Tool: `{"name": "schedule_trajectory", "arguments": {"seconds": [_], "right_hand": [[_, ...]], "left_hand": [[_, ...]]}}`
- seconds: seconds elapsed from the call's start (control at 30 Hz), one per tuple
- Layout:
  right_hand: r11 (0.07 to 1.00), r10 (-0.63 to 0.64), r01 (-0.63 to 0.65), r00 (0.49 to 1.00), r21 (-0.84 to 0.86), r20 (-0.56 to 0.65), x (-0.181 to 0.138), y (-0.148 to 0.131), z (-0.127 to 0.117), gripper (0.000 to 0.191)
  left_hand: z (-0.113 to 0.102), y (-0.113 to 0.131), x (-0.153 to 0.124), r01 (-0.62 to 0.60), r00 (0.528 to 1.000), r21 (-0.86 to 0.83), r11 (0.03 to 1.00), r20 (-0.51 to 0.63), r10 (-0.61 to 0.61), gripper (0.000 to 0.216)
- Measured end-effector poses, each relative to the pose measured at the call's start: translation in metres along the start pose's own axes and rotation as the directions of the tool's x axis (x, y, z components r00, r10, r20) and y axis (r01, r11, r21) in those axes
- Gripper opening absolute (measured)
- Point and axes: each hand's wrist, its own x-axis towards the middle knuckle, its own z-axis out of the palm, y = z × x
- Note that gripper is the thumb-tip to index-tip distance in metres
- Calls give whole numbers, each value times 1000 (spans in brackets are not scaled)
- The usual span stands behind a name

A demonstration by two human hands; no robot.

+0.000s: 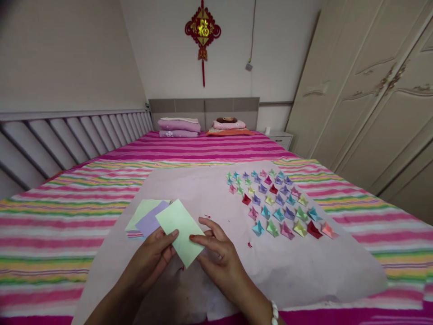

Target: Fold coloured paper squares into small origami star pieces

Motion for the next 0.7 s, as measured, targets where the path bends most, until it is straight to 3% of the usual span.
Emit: {"name": "schedule_trajectory", "arguments": {"seconds": [0.17, 0.47, 0.57, 0.7], "right_hand": [[997, -52, 50, 998, -65, -31, -1, 5, 2, 30], [989, -114, 111, 993, -98, -30, -4, 6, 7, 29], [999, -45, 46, 996, 16, -82, -3, 8, 7, 31], [979, 152, -121, 969, 163, -197, -1, 11, 2, 33]], "left_hand": [[-5, -8, -3, 29, 997, 21, 999, 76, -30, 44], [-7, -10, -7, 28, 998, -30, 999, 65, -26, 50], [-7, -7, -7, 5, 1000, 18, 1000, 15, -5, 42], [-10, -5, -6, -72, 993, 55, 996, -92, 77, 42]]}}
